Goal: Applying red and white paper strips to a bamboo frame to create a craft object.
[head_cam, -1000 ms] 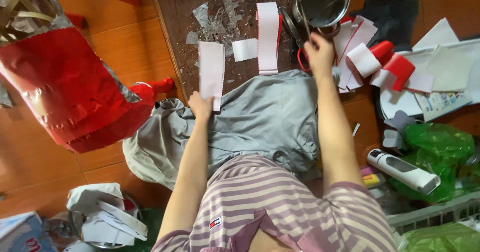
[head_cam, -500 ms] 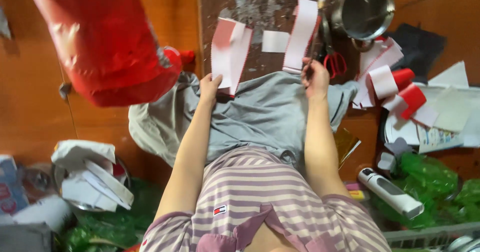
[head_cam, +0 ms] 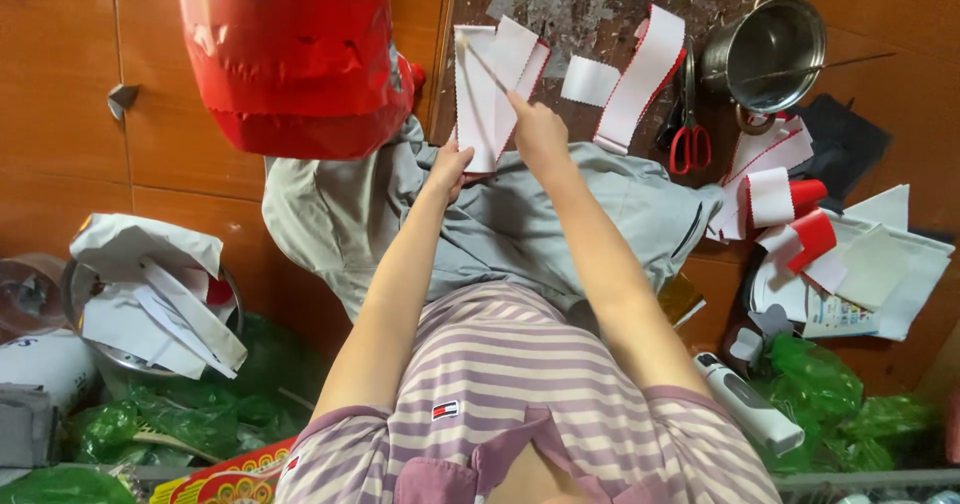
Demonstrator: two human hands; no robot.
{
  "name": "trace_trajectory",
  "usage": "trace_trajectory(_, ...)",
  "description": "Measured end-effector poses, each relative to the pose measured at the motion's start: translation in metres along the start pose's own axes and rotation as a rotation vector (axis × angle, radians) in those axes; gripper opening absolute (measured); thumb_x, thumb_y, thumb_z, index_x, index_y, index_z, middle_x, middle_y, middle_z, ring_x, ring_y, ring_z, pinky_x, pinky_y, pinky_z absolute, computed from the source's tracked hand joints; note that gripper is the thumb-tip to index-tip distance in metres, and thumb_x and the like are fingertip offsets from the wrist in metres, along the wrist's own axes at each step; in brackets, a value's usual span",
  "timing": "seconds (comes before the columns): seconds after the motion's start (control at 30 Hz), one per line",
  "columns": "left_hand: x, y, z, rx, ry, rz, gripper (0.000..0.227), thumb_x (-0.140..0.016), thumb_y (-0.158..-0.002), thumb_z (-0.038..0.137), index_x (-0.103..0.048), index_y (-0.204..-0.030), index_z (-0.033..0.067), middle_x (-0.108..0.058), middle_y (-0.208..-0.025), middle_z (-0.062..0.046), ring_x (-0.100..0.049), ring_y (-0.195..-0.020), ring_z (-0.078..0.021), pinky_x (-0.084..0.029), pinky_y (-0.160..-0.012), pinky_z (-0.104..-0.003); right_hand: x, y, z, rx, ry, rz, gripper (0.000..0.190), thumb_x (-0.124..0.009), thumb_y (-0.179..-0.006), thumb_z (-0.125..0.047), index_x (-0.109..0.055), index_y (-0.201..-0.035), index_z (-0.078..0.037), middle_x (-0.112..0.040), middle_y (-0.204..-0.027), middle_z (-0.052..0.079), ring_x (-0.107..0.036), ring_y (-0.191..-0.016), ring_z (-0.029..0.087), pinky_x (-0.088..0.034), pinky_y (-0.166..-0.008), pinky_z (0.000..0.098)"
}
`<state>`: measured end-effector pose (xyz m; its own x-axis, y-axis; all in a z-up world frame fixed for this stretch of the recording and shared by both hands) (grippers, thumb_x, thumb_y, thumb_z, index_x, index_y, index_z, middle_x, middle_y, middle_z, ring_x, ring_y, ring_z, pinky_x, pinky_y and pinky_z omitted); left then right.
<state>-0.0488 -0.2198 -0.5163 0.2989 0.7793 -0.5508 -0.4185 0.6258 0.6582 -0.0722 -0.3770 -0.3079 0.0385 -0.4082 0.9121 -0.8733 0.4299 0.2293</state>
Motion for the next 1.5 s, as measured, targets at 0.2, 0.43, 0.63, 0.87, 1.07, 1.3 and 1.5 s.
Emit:
trace_trajectory(0.2, 0.006, -0.007, -0.014, 0.162, 0.066, 0.027, 0.044, -0.046, -0.098, 0.009, -0.048, -0.141, 0.0018, -0.067, -0.124, -0.017, -0.070, -0.109, -0.0360, -0.062, -0.083, -0.061, -0.007, 0.081, -0.003, 0.007, -0.138, 0.102, 0.045, -0.060, -0.096, -0.005, -0.062, -0.140, -0.015, -0.065, -0.088, 0.021, -0.065, -0.080, 0.044, -0.051, -0.069, 0.0545)
trace_trajectory(0.43, -0.008, 0.011, -0.001, 0.233, 0.124, 0.001, 0.052, -0.039, -0.095, 0.014, -0.040, -0.147, 0.0111, -0.065, -0.129, -0.018, -0.069, -0.110, -0.0390, -0.063, -0.079, -0.061, 0.015, 0.176, -0.014, -0.121, -0.259, -0.023, 0.032, -0.063, -0.093, -0.006, -0.074, -0.123, -0.013, -0.065, -0.085, 0.022, -0.065, -0.076, 0.042, -0.051, -0.066, 0.0522)
trace_trajectory(0.63, 0.009, -0.003, -0.014, 0.214, 0.161, 0.064, 0.043, -0.042, -0.098, 0.016, -0.049, -0.136, -0.0028, -0.066, -0.125, -0.021, -0.070, -0.108, -0.0435, -0.064, -0.074, -0.062, 0.008, 0.188, -0.021, -0.098, -0.457, -0.019, 0.033, -0.060, -0.093, -0.004, -0.071, -0.124, -0.005, -0.067, -0.089, 0.027, -0.066, -0.082, 0.045, -0.052, -0.070, 0.0530)
trace_trajectory(0.87, 0.008, -0.004, -0.010, 0.187, 0.126, 0.068, 0.045, -0.042, -0.098, 0.017, -0.050, -0.140, 0.0012, -0.064, -0.129, -0.018, -0.070, -0.111, -0.0403, -0.064, -0.079, -0.063, 0.028, 0.134, 0.001, -0.098, -0.379, 0.036, 0.040, -0.059, -0.090, 0.001, -0.064, -0.130, -0.001, -0.068, -0.090, 0.027, -0.067, -0.085, 0.047, -0.051, -0.071, 0.0550)
trace_trajectory(1.07, -0.006, 0.008, 0.006, 0.140, 0.057, 0.035, 0.053, -0.039, -0.095, 0.013, -0.042, -0.148, 0.0139, -0.059, -0.135, -0.014, -0.067, -0.113, -0.0379, -0.063, -0.078, -0.065, -0.013, 0.013, -0.015, -0.019, -0.341, 0.208, 0.046, -0.058, -0.086, 0.006, -0.061, -0.131, -0.002, -0.069, -0.089, 0.028, -0.066, -0.089, 0.049, -0.049, -0.076, 0.0584)
trace_trajectory(1.3, -0.019, 0.021, 0.021, 0.139, 0.055, -0.026, 0.058, -0.036, -0.097, 0.010, -0.038, -0.154, 0.0156, -0.058, -0.140, -0.017, -0.066, -0.116, -0.0382, -0.062, -0.082, -0.061, -0.027, 0.003, 0.027, -0.081, -0.360, 0.286, 0.051, -0.050, -0.081, 0.009, -0.062, -0.130, 0.001, -0.068, -0.087, 0.030, -0.067, -0.085, 0.048, -0.051, -0.076, 0.0567)
trace_trajectory(1.5, -0.027, 0.031, 0.027, 0.154, 0.075, -0.043, 0.054, -0.036, -0.101, 0.014, -0.036, -0.155, 0.0166, -0.060, -0.139, -0.016, -0.068, -0.115, -0.0356, -0.063, -0.083, -0.056, 0.098, 0.075, 0.189, -0.045, -0.489, 0.840, 0.032, -0.045, -0.107, -0.004, -0.066, -0.130, 0.001, -0.073, -0.114, 0.018, -0.070, -0.104, 0.028, -0.055, -0.090, 0.0452)
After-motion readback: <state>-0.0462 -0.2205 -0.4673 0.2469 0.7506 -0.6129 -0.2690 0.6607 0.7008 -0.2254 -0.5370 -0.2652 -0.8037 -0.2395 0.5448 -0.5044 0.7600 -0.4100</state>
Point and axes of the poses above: each hand's wrist, its own y-axis away from the middle knuckle, its own x-axis out of the back of the hand, z = x × y, the point moved 10 cm from there along -y, towards the middle knuckle
